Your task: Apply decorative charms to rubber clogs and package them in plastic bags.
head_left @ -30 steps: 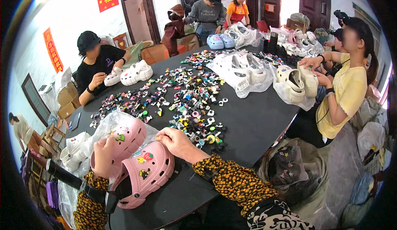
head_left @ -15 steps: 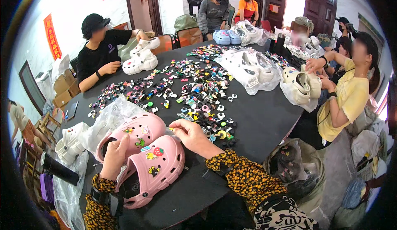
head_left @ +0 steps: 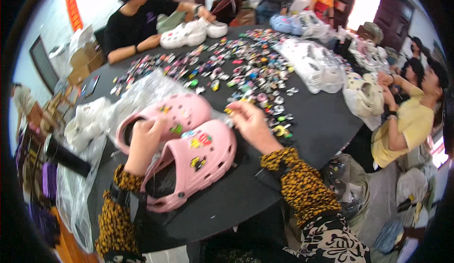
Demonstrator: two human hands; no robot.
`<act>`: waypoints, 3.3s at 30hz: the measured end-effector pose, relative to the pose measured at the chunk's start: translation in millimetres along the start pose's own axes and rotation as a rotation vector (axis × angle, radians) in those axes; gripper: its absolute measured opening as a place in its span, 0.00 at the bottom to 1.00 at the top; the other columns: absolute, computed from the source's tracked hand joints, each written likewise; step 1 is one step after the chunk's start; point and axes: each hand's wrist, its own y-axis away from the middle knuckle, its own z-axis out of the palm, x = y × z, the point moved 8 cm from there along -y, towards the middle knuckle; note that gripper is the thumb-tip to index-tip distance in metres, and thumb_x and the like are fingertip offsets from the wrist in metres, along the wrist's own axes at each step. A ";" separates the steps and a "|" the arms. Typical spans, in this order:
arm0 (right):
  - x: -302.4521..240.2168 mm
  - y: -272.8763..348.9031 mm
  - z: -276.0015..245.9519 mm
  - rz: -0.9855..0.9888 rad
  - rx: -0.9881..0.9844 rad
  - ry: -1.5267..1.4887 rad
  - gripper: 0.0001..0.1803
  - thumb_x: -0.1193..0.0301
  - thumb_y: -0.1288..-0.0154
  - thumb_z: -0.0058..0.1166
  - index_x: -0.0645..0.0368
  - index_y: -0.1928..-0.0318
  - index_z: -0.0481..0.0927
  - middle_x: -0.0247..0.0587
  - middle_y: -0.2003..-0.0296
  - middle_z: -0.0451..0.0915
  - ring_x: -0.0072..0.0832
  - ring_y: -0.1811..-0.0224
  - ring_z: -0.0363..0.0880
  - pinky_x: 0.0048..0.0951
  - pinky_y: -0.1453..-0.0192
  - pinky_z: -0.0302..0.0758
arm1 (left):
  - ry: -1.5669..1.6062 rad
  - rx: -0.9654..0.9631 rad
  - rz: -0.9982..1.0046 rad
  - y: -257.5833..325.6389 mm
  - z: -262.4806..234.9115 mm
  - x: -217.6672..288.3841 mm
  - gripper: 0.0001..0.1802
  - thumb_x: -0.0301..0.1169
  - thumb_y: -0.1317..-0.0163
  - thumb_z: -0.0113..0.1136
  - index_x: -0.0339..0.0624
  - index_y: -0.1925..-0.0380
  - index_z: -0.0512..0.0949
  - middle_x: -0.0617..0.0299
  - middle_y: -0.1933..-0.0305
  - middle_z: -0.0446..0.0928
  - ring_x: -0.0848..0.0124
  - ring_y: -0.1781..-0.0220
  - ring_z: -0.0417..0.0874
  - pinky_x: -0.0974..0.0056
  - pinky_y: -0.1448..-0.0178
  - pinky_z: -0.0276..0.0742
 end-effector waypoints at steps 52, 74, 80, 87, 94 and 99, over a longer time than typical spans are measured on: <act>-149.2 10.8 85.3 -0.584 -0.020 0.514 0.06 0.83 0.42 0.55 0.64 0.63 0.80 0.39 0.66 0.76 0.27 0.64 0.76 0.25 0.60 0.74 | 0.124 -0.070 0.274 48.0 -9.9 76.4 0.15 0.33 0.32 0.52 0.32 0.65 0.82 0.59 0.74 0.82 0.80 0.71 0.78 0.70 0.66 0.73; -161.1 36.3 90.3 -0.753 -0.107 0.682 0.11 0.79 0.47 0.57 0.58 0.61 0.82 0.36 0.64 0.77 0.36 0.55 0.73 0.35 0.53 0.66 | 0.064 0.008 0.476 51.6 -10.3 83.7 0.11 0.30 0.36 0.54 0.32 0.67 0.82 0.53 0.77 0.77 0.70 0.76 0.77 0.64 0.70 0.70; -159.0 38.8 91.0 -0.772 -0.180 0.718 0.14 0.80 0.47 0.53 0.59 0.59 0.82 0.37 0.61 0.76 0.36 0.55 0.72 0.35 0.52 0.65 | 0.057 0.033 0.518 53.1 -10.7 87.9 0.11 0.28 0.40 0.58 0.31 0.78 0.77 0.49 0.79 0.73 0.56 0.76 0.76 0.58 0.71 0.69; -147.4 41.2 95.1 -0.728 -0.288 0.685 0.16 0.81 0.48 0.50 0.62 0.57 0.81 0.39 0.60 0.75 0.37 0.54 0.70 0.37 0.48 0.65 | -0.037 0.071 0.588 56.0 -8.2 88.9 0.14 0.27 0.40 0.59 0.32 0.82 0.73 0.49 0.82 0.70 0.54 0.78 0.72 0.55 0.73 0.65; -129.8 35.0 88.5 -0.652 -0.394 0.540 0.21 0.85 0.46 0.51 0.61 0.51 0.81 0.42 0.55 0.76 0.38 0.50 0.71 0.35 0.43 0.64 | -0.101 0.043 0.635 61.3 -5.8 96.0 0.14 0.26 0.40 0.59 0.34 0.83 0.72 0.50 0.82 0.69 0.53 0.79 0.71 0.54 0.73 0.64; -126.5 31.2 91.2 -0.647 -0.394 0.508 0.19 0.85 0.44 0.51 0.61 0.51 0.81 0.41 0.55 0.75 0.39 0.50 0.70 0.34 0.43 0.64 | -0.131 0.030 0.652 61.7 -6.4 99.9 0.13 0.26 0.40 0.59 0.33 0.82 0.72 0.50 0.82 0.69 0.53 0.78 0.71 0.55 0.72 0.64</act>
